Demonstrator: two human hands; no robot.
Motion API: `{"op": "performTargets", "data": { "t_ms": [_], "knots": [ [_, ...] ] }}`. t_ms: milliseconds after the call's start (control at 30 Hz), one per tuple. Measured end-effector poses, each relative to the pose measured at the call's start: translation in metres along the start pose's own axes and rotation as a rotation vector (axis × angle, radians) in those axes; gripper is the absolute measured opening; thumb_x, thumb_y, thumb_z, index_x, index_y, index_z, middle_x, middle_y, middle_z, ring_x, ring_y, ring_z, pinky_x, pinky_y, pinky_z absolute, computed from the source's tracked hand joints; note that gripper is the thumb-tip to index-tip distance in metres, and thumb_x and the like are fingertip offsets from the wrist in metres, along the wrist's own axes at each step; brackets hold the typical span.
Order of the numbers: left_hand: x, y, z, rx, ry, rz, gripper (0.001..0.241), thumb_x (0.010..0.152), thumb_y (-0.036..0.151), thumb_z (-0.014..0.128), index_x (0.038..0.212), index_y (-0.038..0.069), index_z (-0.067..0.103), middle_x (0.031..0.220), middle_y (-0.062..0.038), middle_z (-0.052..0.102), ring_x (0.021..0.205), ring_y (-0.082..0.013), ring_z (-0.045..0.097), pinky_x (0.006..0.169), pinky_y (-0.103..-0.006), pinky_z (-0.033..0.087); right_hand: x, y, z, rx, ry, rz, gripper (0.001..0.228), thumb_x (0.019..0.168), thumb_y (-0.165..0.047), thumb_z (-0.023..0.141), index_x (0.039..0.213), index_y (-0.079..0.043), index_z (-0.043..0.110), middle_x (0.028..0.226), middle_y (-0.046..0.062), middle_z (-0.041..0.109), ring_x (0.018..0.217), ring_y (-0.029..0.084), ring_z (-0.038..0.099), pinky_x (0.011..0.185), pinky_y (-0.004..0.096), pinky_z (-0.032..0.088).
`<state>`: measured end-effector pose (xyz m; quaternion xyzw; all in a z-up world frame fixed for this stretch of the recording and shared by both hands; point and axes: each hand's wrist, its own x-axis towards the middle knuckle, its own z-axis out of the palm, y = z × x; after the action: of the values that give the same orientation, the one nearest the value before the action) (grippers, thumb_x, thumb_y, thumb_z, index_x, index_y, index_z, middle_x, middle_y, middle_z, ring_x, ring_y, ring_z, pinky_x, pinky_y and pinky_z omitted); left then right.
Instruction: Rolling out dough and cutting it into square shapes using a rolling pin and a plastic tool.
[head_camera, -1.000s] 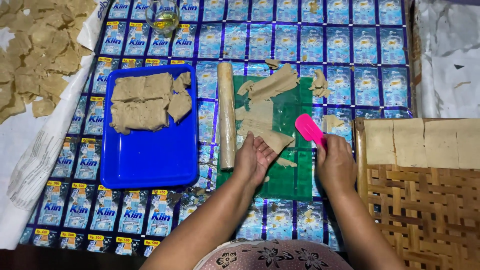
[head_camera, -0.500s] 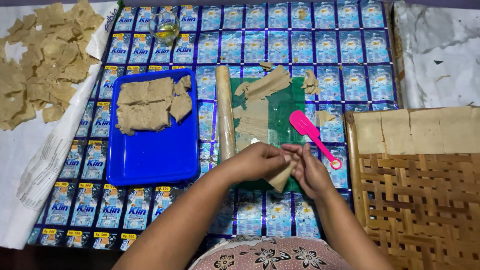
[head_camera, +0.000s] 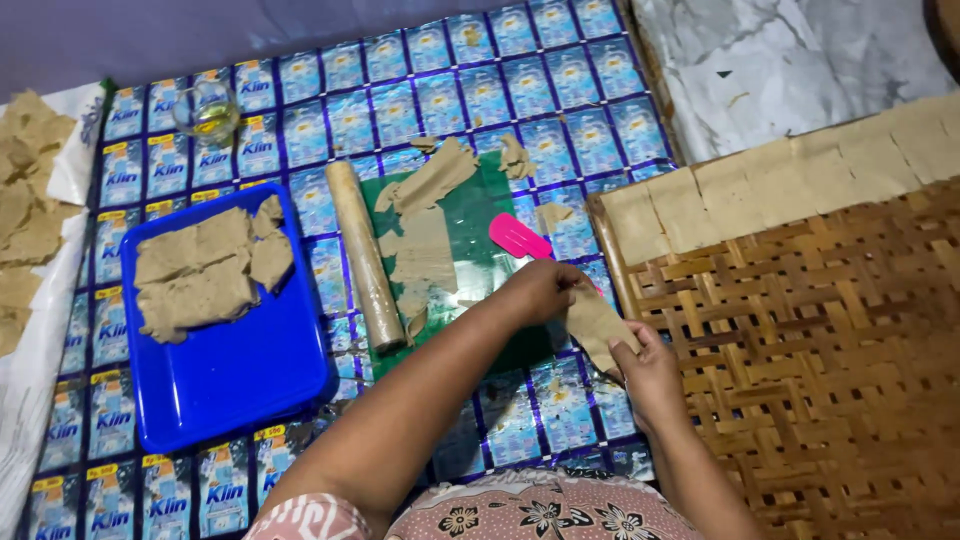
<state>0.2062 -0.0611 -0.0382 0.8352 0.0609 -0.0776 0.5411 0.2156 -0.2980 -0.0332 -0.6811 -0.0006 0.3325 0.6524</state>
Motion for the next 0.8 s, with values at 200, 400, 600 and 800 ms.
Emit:
{"op": "performTargets", "data": {
  "t_ms": [200,400,600,800],
  "knots": [
    [0.045,0.028,0.033,0.093,0.147,0.074,0.035,0.079,0.01,0.08,0.113,0.007,0.073,0.1,-0.015,0.077,0.091,-0.0298,0.075,0.082,-0.0386,0.058,0.011,0.013,-0.032,0.051,0.244,-0.089,0.027,0.095,-0.008,0.066,0.121,-0.004,0.063,0.099,0.005,0.072,0.08,0.012,0.069,0.071,0.03,0.059],
    [0.065,0.056,0.047,0.063,0.24,0.134,0.042,0.082,0.007,0.074,0.123,0.007,0.065,0.105,-0.016,0.076,0.099,-0.0342,0.074,0.084,-0.0424,0.058,0.015,0.008,-0.046,0.122,0.298,-0.162,0.033,0.096,-0.007,0.063,0.129,0.001,0.06,0.101,0.008,0.072,0.086,0.013,0.07,0.079,0.031,0.06],
    [0.069,0.068,0.054,0.14,0.31,0.169,0.045,0.079,0.009,0.079,0.121,0.004,0.062,0.107,-0.019,0.073,0.1,-0.0379,0.071,0.084,-0.0446,0.057,0.025,0.016,-0.058,0.115,0.362,-0.142,0.041,0.096,-0.003,0.063,0.136,0.002,0.054,0.099,0.009,0.07,0.086,0.013,0.067,0.079,0.033,0.06],
    [0.065,0.075,0.052,0.14,0.353,0.141,0.037,0.082,0.01,0.078,0.115,0.005,0.063,0.1,-0.018,0.073,0.096,-0.0378,0.07,0.081,-0.0454,0.056,0.018,0.003,-0.05,0.135,0.348,-0.126,0.04,0.097,-0.002,0.061,0.135,0.004,0.056,0.102,0.009,0.072,0.087,0.012,0.069,0.08,0.03,0.059]
  ]
}}
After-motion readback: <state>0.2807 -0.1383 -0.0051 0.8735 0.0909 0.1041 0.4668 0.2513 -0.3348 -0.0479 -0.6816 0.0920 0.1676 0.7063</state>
